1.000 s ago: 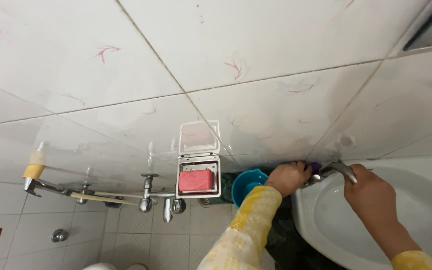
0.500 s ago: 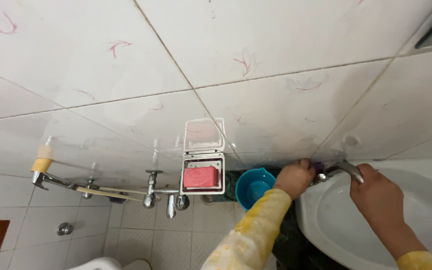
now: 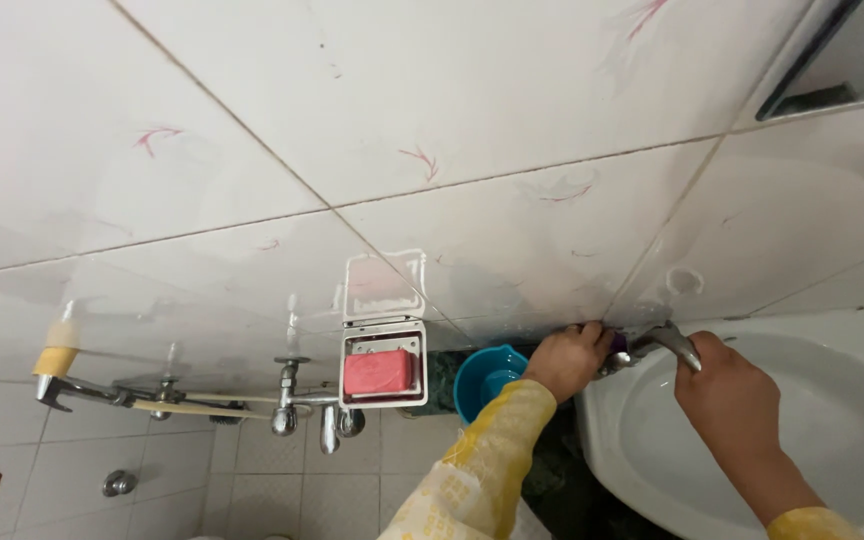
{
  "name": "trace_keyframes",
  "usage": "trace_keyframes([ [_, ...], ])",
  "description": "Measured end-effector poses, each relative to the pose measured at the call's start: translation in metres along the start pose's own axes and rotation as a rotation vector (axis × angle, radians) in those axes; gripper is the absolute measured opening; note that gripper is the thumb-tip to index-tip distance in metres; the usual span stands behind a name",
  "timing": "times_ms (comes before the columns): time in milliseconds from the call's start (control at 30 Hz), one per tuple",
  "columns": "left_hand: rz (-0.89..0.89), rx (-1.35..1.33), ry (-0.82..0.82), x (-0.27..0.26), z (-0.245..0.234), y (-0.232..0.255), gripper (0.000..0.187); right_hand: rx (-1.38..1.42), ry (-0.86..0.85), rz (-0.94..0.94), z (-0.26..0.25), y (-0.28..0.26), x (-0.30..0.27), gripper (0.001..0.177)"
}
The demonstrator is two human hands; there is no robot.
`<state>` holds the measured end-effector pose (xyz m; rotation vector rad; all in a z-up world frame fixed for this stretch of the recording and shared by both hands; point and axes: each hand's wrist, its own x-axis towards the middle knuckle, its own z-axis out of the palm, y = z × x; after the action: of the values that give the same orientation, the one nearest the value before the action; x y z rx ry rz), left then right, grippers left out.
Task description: Cleaning a bathroom sink and faucet using a cloth and water from a blue mug.
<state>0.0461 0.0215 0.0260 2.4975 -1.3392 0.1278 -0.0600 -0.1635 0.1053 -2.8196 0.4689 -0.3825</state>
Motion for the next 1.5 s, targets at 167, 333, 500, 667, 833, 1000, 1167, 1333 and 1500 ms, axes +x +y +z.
trace_keyframes([
  [167, -0.06, 0.024, 0.063, -0.003, 0.014, 0.004, 0.036, 0.012, 0.044, -0.017, 0.003, 0.0, -0.006, 0.011],
  [333, -0.105, 0.008, 0.015, -0.004, 0.039, 0.0, 0.025, -0.001, 0.005, -0.013, -0.002, 0.0, 0.001, 0.01],
  [500, -0.128, 0.147, -0.171, 0.005, 0.022, 0.015, 0.02, -0.013, -0.024, -0.001, -0.002, 0.0, -0.003, 0.011],
  [667, -0.336, -0.014, -0.3, 0.006, 0.002, 0.014, 0.021, 0.043, -0.006, 0.032, -0.001, -0.002, -0.005, 0.01],
  [833, -0.151, -0.116, -0.029, -0.002, 0.004, 0.005, 0.045, 0.025, -0.063, 0.058, -0.003, -0.002, -0.003, 0.01],
  [1000, -0.043, -0.027, -0.009, -0.006, 0.044, -0.008, 0.036, 0.012, 0.049, -0.024, 0.003, 0.0, -0.007, 0.011],
  [1167, -0.046, 0.092, -0.019, 0.003, 0.063, -0.007, 0.042, -0.016, 0.069, -0.058, 0.001, 0.001, -0.004, 0.014],
  [1333, -0.146, 0.171, -0.226, 0.016, 0.047, 0.01, 0.02, 0.009, -0.032, 0.027, 0.0, 0.001, -0.004, 0.013],
  [1500, -0.41, -0.017, -0.406, 0.034, 0.006, 0.005, 0.021, 0.029, -0.005, 0.043, -0.001, -0.002, -0.003, 0.013],
])
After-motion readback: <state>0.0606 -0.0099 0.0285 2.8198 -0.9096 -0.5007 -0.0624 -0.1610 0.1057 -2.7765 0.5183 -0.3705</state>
